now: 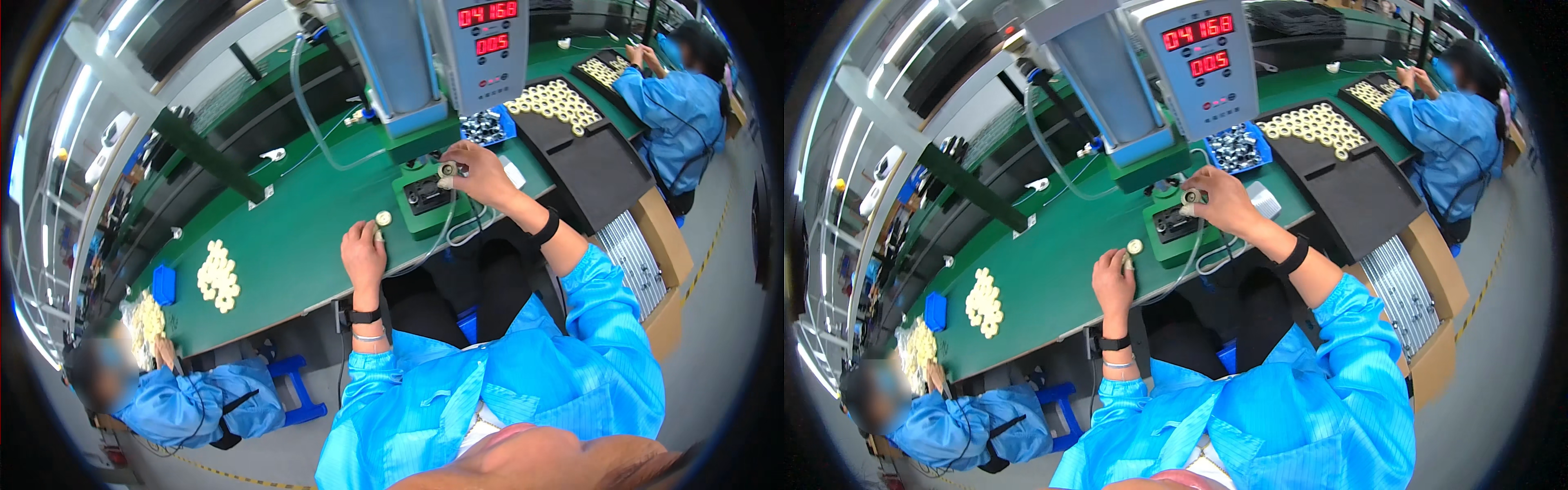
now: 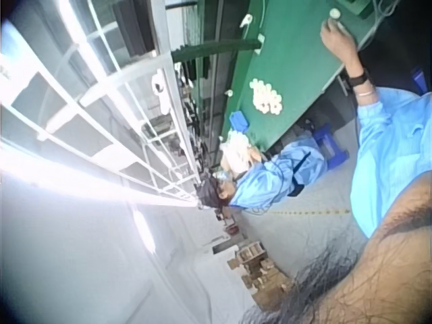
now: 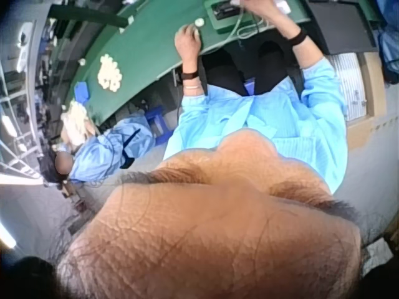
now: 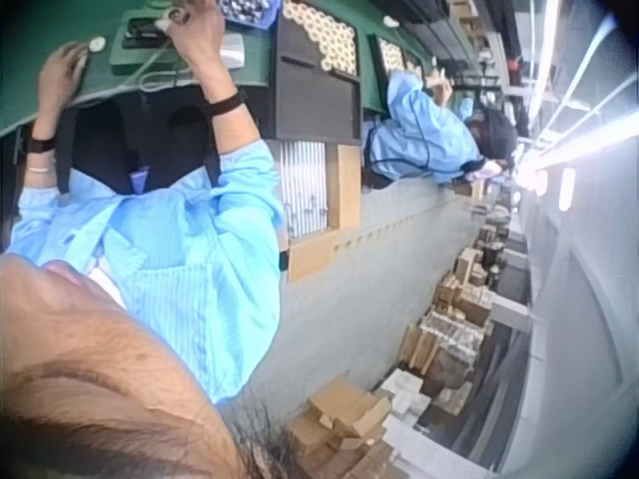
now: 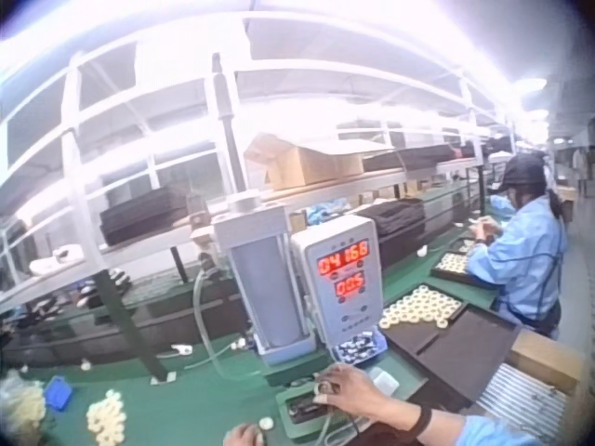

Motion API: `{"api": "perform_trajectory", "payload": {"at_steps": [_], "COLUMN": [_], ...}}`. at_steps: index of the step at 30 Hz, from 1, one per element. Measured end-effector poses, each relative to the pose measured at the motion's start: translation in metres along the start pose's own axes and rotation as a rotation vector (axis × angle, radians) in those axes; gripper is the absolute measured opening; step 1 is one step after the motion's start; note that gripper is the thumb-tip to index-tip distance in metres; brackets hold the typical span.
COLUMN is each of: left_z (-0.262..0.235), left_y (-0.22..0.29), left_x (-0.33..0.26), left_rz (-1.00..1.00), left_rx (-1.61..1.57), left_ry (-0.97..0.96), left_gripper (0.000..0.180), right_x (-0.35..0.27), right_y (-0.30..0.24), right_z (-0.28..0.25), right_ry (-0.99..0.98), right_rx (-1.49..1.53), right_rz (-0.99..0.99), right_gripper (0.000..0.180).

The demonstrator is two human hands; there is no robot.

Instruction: Assembling small circular plastic and metal components using a workbench press machine.

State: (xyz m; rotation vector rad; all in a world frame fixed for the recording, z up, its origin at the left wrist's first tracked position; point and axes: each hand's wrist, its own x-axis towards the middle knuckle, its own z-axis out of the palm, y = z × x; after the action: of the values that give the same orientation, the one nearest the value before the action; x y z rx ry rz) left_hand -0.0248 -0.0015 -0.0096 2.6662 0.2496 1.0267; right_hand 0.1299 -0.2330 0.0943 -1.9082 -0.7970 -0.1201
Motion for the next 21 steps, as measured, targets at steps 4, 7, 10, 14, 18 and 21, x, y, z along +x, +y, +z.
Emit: {"api": "perform_trajectory", "payload": {"at_steps": [4, 7, 10, 14, 18, 21], "left_z": [-0.002, -0.003, -0.002, -0.001, -0.004, -0.002], "left_y": [-0.004, -0.001, -0.003, 0.000, 0.007, 0.005], "left_x": [-0.003, -0.001, -0.001, 0.002, 0.003, 0.001], "left_rz": [0.007, -0.025, -0.005, -0.005, -0.029, -0.023], "left_rx": [0.019, 0.056, 0.035, 0.055, 0.044, 0.046], "left_ry": [0.008, -0.009, -0.005, -0.018, -0.021, -0.025], "left_gripper": [0.028, 0.029, 0.028, 0.027, 0.029, 0.029], "right_x": [0.004, 0.016, 0.038, 0.061, 0.071, 0.077], "right_y": [0.014, 0.076, 0.117, 0.203, 0.235, 0.235], "right_z": [-0.045, -0.086, -0.129, -0.158, -0.149, -0.145], "right_ry": [-0.023, 0.011, 0.078, 0.066, 0.051, 0.035], "right_rx": [-0.273, -0.498, -0.634, -0.782, -0.778, -0.823], "right_rz": [-0.123, -0.151, 0.128, 0.190, 0.160, 0.086], "right_gripper": [0.034, 0.033, 0.028, 0.024, 0.020, 0.013]}}
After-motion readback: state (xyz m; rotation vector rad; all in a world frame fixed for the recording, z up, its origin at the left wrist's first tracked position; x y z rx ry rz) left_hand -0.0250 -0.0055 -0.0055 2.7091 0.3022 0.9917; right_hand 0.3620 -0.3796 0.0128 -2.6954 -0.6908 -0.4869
